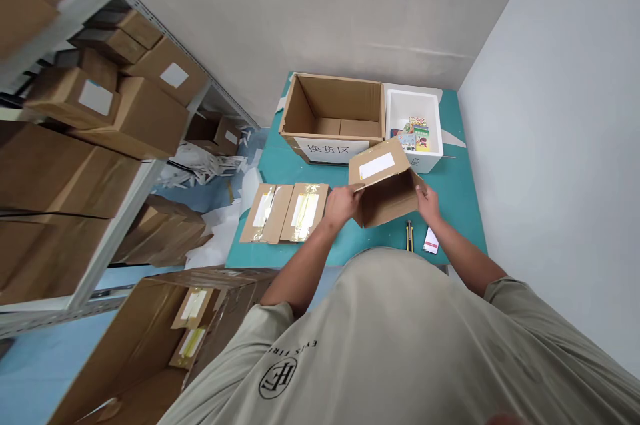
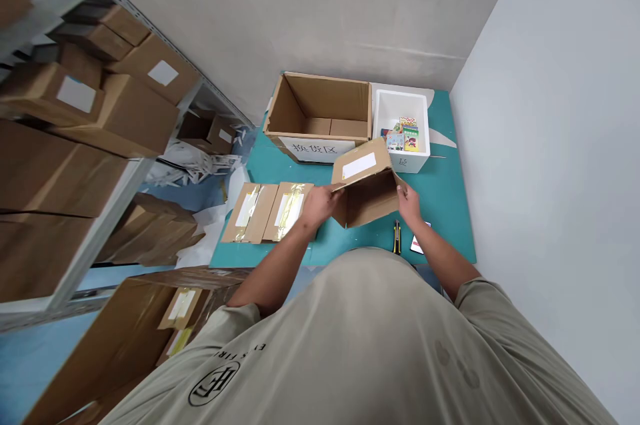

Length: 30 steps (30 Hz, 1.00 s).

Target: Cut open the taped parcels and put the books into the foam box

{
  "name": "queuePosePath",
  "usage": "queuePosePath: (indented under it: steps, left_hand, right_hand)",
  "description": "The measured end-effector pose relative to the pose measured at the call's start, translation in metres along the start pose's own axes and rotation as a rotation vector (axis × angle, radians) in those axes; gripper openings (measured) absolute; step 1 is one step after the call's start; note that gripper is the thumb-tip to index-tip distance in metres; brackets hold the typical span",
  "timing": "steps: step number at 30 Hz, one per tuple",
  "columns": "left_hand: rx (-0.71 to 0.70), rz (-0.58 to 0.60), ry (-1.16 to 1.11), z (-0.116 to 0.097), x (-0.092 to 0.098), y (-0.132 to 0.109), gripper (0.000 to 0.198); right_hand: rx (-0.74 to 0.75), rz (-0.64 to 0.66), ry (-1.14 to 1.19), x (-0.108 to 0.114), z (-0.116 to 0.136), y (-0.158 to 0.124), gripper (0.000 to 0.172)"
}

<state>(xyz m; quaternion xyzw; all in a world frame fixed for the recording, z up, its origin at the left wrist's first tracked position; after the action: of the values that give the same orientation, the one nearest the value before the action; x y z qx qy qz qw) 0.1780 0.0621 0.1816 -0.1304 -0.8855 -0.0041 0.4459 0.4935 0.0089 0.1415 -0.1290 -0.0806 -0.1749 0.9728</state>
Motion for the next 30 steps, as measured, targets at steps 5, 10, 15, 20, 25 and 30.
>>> queuePosePath:
  steps: [5,10,15,20,25,30]
  left_hand:
    - [-0.015,-0.034,0.044,0.006,0.029,0.015,0.05]
    - [0.001,-0.095,-0.178,0.004,0.038,0.016,0.065]
    - [-0.04,-0.216,-0.416,0.008,0.052,0.009,0.072]
    - [-0.111,-0.343,-0.652,0.007,0.056,0.005,0.066]
    - [-0.15,-0.722,-1.061,0.049,0.081,0.02,0.078]
    - [0.22,-0.539,-1.182,0.094,0.056,0.052,0.069]
  right_hand:
    - [0.211,-0.017,-0.233,0.01,0.028,0.01,0.036]
    - [0.222,-0.023,-0.327,0.009,0.031,0.027,0.056]
    - [0.246,-0.001,-0.27,0.016,0.043,0.039,0.063]
    - [0.263,-0.002,-0.161,0.021,0.056,0.048,0.053]
    - [0.229,0.083,0.058,0.034,0.07,0.08,0.04]
    - [0.123,0.218,0.337,0.038,0.084,0.103,0.044]
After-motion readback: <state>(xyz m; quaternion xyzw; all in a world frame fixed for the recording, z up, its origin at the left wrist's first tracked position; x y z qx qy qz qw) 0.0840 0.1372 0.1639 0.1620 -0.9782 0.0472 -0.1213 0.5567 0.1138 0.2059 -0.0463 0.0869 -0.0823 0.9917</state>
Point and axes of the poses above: each hand's wrist, its own y-axis towards the middle knuckle, its own x-axis out of the back of the hand, z = x × y, the point moved 7 cm from there along y, towards the middle knuckle, and after that the axes turned 1 degree about -x, right-handed, at the moved point
